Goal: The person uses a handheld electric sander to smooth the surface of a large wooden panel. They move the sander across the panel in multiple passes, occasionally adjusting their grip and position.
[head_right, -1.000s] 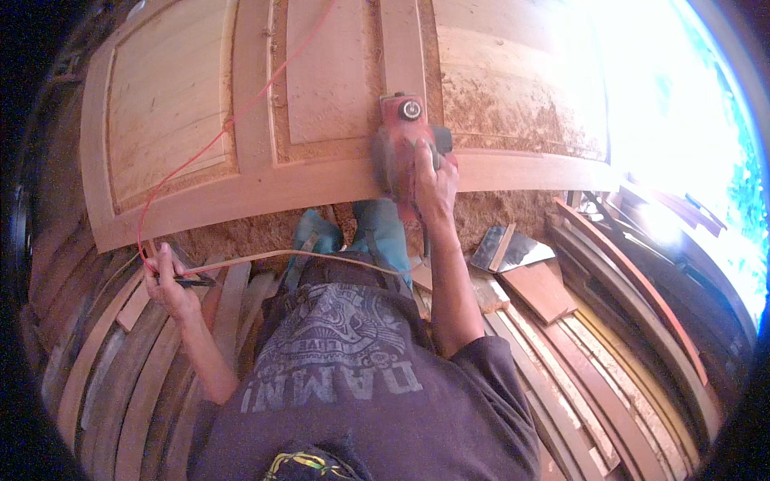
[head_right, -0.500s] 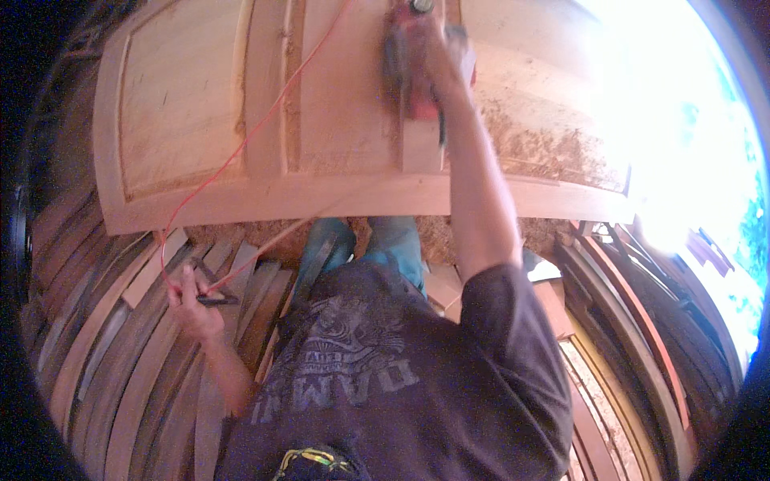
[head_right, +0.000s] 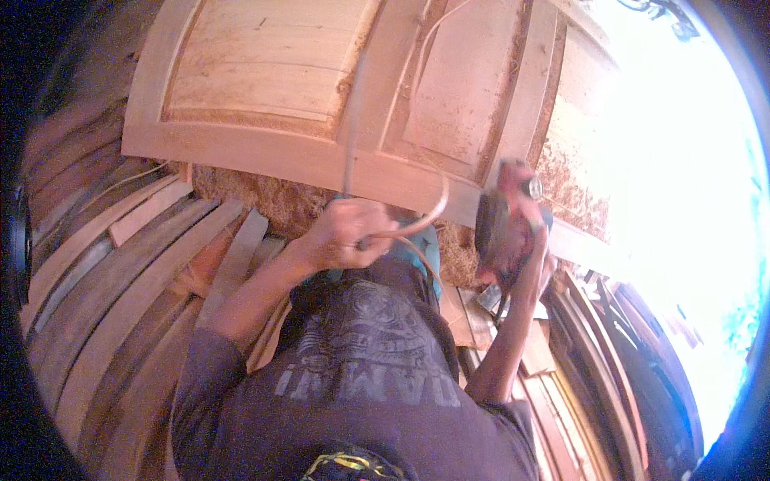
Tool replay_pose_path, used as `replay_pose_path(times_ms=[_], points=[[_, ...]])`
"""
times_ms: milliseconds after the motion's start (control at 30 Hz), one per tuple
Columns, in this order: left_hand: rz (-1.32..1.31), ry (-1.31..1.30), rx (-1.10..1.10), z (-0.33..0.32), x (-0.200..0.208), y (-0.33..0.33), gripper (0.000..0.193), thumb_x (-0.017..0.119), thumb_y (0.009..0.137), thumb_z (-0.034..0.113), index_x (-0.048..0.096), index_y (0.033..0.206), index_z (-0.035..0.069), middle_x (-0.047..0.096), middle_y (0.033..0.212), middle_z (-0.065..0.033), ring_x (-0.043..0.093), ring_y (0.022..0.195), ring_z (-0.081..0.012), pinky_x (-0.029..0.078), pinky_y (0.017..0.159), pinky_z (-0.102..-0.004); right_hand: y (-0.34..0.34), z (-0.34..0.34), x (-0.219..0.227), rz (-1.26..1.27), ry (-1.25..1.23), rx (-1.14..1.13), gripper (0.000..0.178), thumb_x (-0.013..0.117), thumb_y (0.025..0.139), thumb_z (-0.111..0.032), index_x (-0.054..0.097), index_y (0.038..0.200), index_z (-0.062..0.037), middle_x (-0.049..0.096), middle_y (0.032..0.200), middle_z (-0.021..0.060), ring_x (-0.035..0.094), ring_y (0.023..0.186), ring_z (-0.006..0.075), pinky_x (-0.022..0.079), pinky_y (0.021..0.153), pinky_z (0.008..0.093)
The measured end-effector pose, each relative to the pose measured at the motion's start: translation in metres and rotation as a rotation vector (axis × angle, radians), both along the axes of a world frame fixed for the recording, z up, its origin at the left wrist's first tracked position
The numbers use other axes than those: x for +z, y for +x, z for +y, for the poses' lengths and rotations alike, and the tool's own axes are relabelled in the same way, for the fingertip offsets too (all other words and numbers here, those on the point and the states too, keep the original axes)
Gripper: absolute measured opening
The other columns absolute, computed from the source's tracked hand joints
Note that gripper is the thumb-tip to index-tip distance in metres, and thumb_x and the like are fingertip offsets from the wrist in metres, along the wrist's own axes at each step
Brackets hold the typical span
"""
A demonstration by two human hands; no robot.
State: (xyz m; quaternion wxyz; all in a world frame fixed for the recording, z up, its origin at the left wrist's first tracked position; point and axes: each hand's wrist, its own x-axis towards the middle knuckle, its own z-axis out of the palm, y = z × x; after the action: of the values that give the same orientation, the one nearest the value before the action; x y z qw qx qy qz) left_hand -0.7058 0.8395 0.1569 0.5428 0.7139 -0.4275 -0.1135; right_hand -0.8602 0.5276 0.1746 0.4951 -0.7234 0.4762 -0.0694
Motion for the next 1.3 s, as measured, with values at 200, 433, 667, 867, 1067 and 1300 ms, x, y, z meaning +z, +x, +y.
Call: replay_pose_path(times_ms=[200,433,667,867,1067,1300], points=[[0.076,-0.027,-0.265,0.019,-0.095,0.004,0.017,0.073,0.080,0.008,0.057,0.085,0.004,0.061,0.081,-0.0135,0.066,0.081,-0.0366,0.054,0.074,-0.0494,-0.115,0.101,0.026,0.194,-0.020,-0.506,0.069,0.049,0.109,-0.063,0.075,0.128,-0.0026,0.067,0.084,0.0004,0.052,0.062,0.0082,0.043,0.055,0.0289],[0.131,-0.158,-0.355,0.036,-0.116,0.013,0.019,0.069,0.081,0.006,0.050,0.078,0.005,0.054,0.076,-0.0150,0.061,0.078,-0.0413,0.049,0.070,-0.0516,-0.097,0.220,0.052,0.019,0.146,-0.712,0.069,0.047,0.110,-0.062,0.075,0.127,-0.0018,0.071,0.095,0.0028,0.062,0.070,0.0125,0.051,0.059,0.0306],[0.087,-0.071,-0.387,0.043,-0.109,0.022,0.011,0.068,0.082,0.006,0.058,0.085,0.003,0.061,0.081,-0.0167,0.065,0.082,-0.0414,0.052,0.075,-0.0524,-0.090,0.241,0.028,0.100,0.130,-0.553,0.062,0.049,0.112,-0.055,0.075,0.124,0.0001,0.071,0.093,0.0031,0.061,0.071,0.0121,0.052,0.063,0.0294],[0.105,-0.169,0.053,0.116,-0.058,0.070,0.008,0.072,0.091,0.009,0.068,0.086,0.005,0.068,0.081,-0.0110,0.067,0.074,-0.0200,0.052,0.064,-0.0385,-0.045,0.259,-0.013,0.035,0.005,-0.274,0.054,0.052,0.113,-0.047,0.076,0.110,0.0026,0.059,0.079,-0.0015,0.054,0.075,0.0124,0.046,0.069,0.0307],[0.141,0.141,0.742,0.228,-0.021,0.137,0.044,0.079,0.097,0.013,0.046,0.069,0.013,0.039,0.064,0.0077,0.036,0.058,-0.0058,0.031,0.052,-0.0277,0.031,0.280,-0.039,0.006,0.027,-0.011,0.047,0.059,0.109,-0.042,0.076,0.106,0.0024,0.066,0.080,0.0033,0.059,0.077,0.0127,0.050,0.070,0.0334],[0.272,0.066,1.011,0.302,-0.007,0.133,0.048,0.079,0.098,0.013,0.040,0.070,0.013,0.041,0.067,0.0073,0.037,0.063,-0.0047,0.036,0.058,-0.0238,0.094,0.281,-0.040,0.010,0.062,0.066,0.051,0.059,0.107,-0.044,0.075,0.104,0.0043,0.068,0.074,0.0102,0.062,0.076,0.0138,0.053,0.072,0.0368]])
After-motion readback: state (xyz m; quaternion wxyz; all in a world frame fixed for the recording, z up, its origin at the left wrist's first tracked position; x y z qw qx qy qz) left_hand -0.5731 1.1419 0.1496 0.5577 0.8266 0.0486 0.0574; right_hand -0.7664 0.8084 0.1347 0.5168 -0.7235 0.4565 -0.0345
